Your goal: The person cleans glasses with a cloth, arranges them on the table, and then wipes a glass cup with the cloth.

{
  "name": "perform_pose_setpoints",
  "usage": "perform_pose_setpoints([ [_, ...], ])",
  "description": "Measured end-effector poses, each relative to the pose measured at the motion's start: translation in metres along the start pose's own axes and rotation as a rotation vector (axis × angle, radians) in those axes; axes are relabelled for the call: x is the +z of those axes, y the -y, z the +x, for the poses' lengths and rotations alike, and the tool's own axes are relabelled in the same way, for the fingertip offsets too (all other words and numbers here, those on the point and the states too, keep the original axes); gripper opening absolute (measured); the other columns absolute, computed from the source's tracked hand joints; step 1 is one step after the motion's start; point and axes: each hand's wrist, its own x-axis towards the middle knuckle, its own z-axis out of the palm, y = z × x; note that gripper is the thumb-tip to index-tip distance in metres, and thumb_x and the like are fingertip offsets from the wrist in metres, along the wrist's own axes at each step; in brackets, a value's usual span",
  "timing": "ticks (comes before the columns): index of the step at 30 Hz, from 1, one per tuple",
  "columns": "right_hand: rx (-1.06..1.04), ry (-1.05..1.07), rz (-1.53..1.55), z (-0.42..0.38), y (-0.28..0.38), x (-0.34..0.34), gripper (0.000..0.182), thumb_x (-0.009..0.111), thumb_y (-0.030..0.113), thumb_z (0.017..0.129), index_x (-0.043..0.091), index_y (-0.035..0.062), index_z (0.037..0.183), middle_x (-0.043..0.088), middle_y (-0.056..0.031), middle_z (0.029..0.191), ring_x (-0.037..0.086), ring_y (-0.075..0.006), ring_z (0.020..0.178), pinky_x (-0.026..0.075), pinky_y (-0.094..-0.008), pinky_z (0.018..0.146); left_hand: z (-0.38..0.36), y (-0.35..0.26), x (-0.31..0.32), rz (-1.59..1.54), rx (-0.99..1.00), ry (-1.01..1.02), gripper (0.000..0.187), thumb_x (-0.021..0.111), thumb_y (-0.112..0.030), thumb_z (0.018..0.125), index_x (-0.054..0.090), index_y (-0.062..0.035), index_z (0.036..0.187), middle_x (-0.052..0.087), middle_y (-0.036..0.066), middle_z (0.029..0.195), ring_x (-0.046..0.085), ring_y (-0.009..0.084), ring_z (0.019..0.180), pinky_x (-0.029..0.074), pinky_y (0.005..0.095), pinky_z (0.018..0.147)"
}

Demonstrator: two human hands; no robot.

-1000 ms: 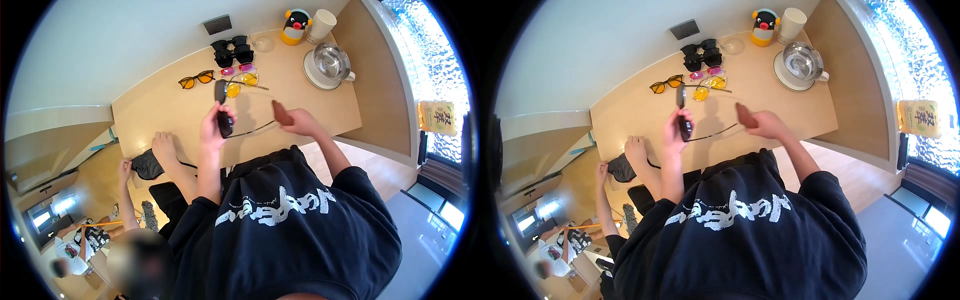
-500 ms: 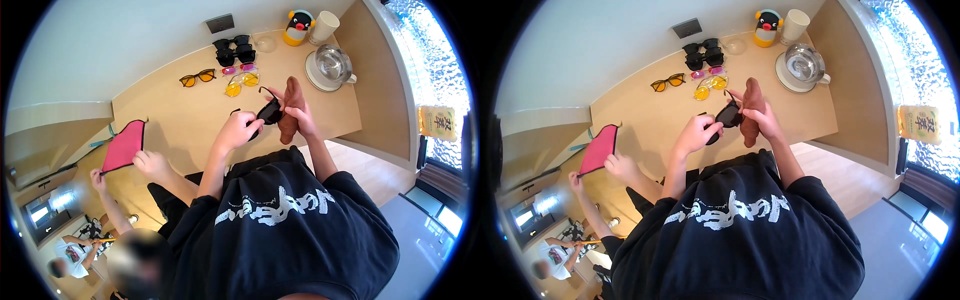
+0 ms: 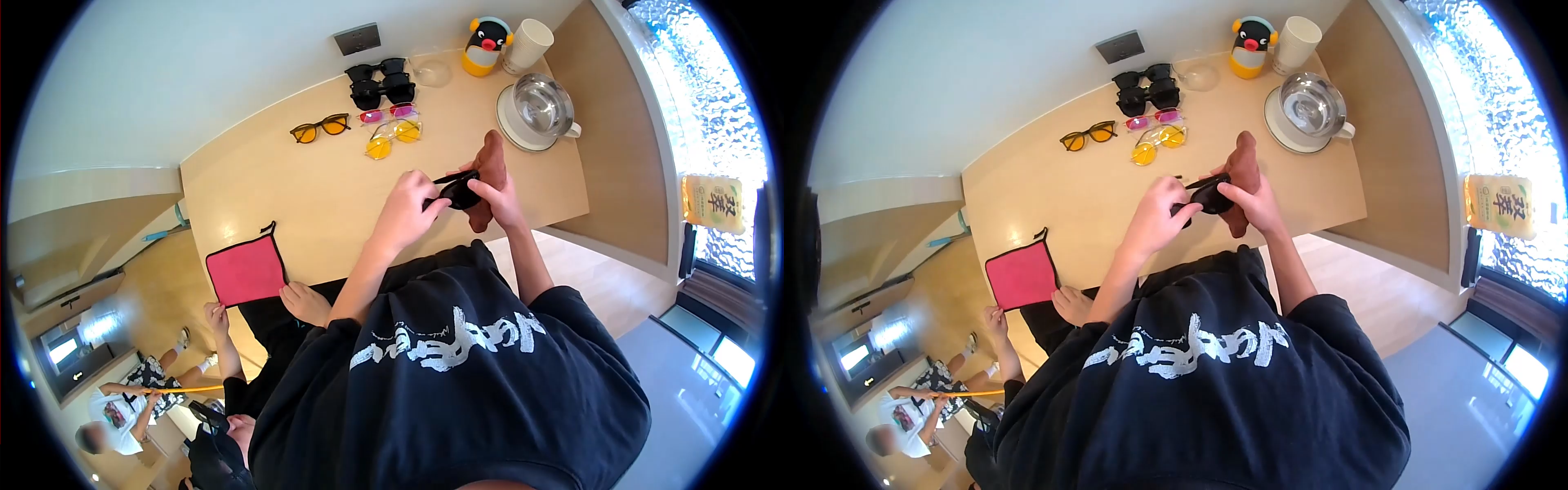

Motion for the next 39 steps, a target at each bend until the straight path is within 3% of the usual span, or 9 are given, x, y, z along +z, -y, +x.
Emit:
perform_pose_setpoints([
  [4, -0.017, -0.06, 0.032, 0.0, -0.012, -0.013, 0.042, 0.058, 0.013, 0.078, 0.041, -0.0029, 0.113, 0.056, -0.0147, 0.104, 0.057, -0.0209, 0.096, 0.045, -0.0316, 0.084, 0.002, 0.025, 0.001, 0.071, 0.02, -0.455, 0.035, 0.06, -0.023, 0.085, 0.053, 0.0008, 0.111, 0.06, 0.011, 0.101, 0.056, 0.0221, 0.098, 0.042, 0.0305, 0.086],
  [8, -0.024, -0.161, 0.203, -0.002, -0.018, -0.011, 0.037, 0.055, 0.012, 0.08, 0.043, -0.003, 0.112, 0.059, -0.0131, 0.098, 0.057, -0.0194, 0.092, 0.046, -0.0299, 0.081, -0.007, 0.074, -0.005, -0.513, -0.468, -0.038, 0.048, 0.046, -0.034, 0.093, 0.047, 0.0044, 0.122, 0.057, 0.014, 0.114, 0.055, 0.0184, 0.101, 0.042, 0.0309, 0.088],
  [11, 0.039, -0.124, 0.123, 0.005, -0.033, -0.016, 0.033, 0.055, 0.013, 0.082, 0.046, -0.0028, 0.109, 0.059, -0.0097, 0.087, 0.058, -0.0174, 0.086, 0.047, -0.0289, 0.077, -0.013, 0.091, 0.007, -0.962, -0.645, -0.026, 0.044, 0.047, -0.032, 0.093, 0.05, 0.0029, 0.119, 0.058, 0.011, 0.111, 0.056, 0.0178, 0.099, 0.042, 0.0295, 0.088],
  [17, 0.277, -0.14, 0.049, 0.019, -0.066, -0.01, 0.032, 0.061, 0.015, 0.082, 0.052, 0.0017, 0.11, 0.061, -0.006, 0.088, 0.057, -0.0122, 0.078, 0.046, -0.0264, 0.07, -0.014, 0.118, 0.039, -1.077, -0.537, -0.355, 0.041, 0.04, -0.029, 0.095, 0.047, 0.004, 0.118, 0.058, 0.014, 0.107, 0.057, 0.0211, 0.099, 0.043, 0.0342, 0.089],
  [19, -0.02, -0.254, -0.045, 0.028, -0.088, -0.005, 0.033, 0.063, 0.014, 0.081, 0.053, 0.002, 0.11, 0.06, -0.0062, 0.09, 0.057, -0.013, 0.078, 0.047, -0.0263, 0.069, -0.015, 0.125, 0.041, -1.118, -0.541, -0.367, 0.04, 0.038, -0.029, 0.095, 0.047, 0.0041, 0.117, 0.058, 0.015, 0.107, 0.056, 0.0218, 0.099, 0.043, 0.0348, 0.089],
  [27, 0.295, -0.134, 0.163, 0.041, -0.082, 0.0, 0.031, 0.063, 0.014, 0.081, 0.053, 0.0009, 0.107, 0.06, -0.0084, 0.093, 0.059, -0.0148, 0.084, 0.05, -0.0291, 0.073, -0.013, 0.143, 0.035, -1.267, -0.563, -0.371, 0.037, 0.036, -0.028, 0.096, 0.049, 0.002, 0.113, 0.058, 0.014, 0.108, 0.055, 0.0205, 0.101, 0.042, 0.0327, 0.09],
  [30, 0.292, -0.148, 0.079, 0.055, -0.105, -0.006, 0.03, 0.064, 0.014, 0.08, 0.056, 0.0008, 0.105, 0.061, -0.0069, 0.089, 0.059, -0.0138, 0.08, 0.049, -0.0275, 0.071, -0.008, 0.152, 0.016, -1.193, -0.736, -0.327, 0.037, 0.039, -0.031, 0.094, 0.051, -0.0004, 0.111, 0.059, 0.012, 0.107, 0.056, 0.0208, 0.098, 0.042, 0.032, 0.088],
  [34, 0.209, -0.229, -0.125, 0.072, -0.126, -0.012, 0.029, 0.065, 0.017, 0.078, 0.059, 0.0005, 0.102, 0.062, -0.0057, 0.087, 0.059, -0.013, 0.077, 0.047, -0.0267, 0.071, 0.016, 0.191, -0.027, -0.305, -0.429, -0.689, 0.022, 0.052, -0.017, 0.089, 0.059, -0.0013, 0.102, 0.06, 0.009, 0.098, 0.057, 0.0179, 0.088, 0.043, 0.0287, 0.078],
  [39, 0.233, -0.227, -0.232, 0.096, -0.124, -0.003, 0.029, 0.066, 0.019, 0.078, 0.06, -0.0006, 0.099, 0.063, -0.0077, 0.085, 0.059, -0.0143, 0.077, 0.046, -0.0289, 0.071, 0.061, 0.192, -0.09, 0.48, -0.099, -0.68, 0.023, 0.06, -0.003, 0.076, 0.062, -0.0058, 0.099, 0.058, 0.01, 0.097, 0.053, 0.0262, 0.095, 0.043, 0.0344, 0.083],
])
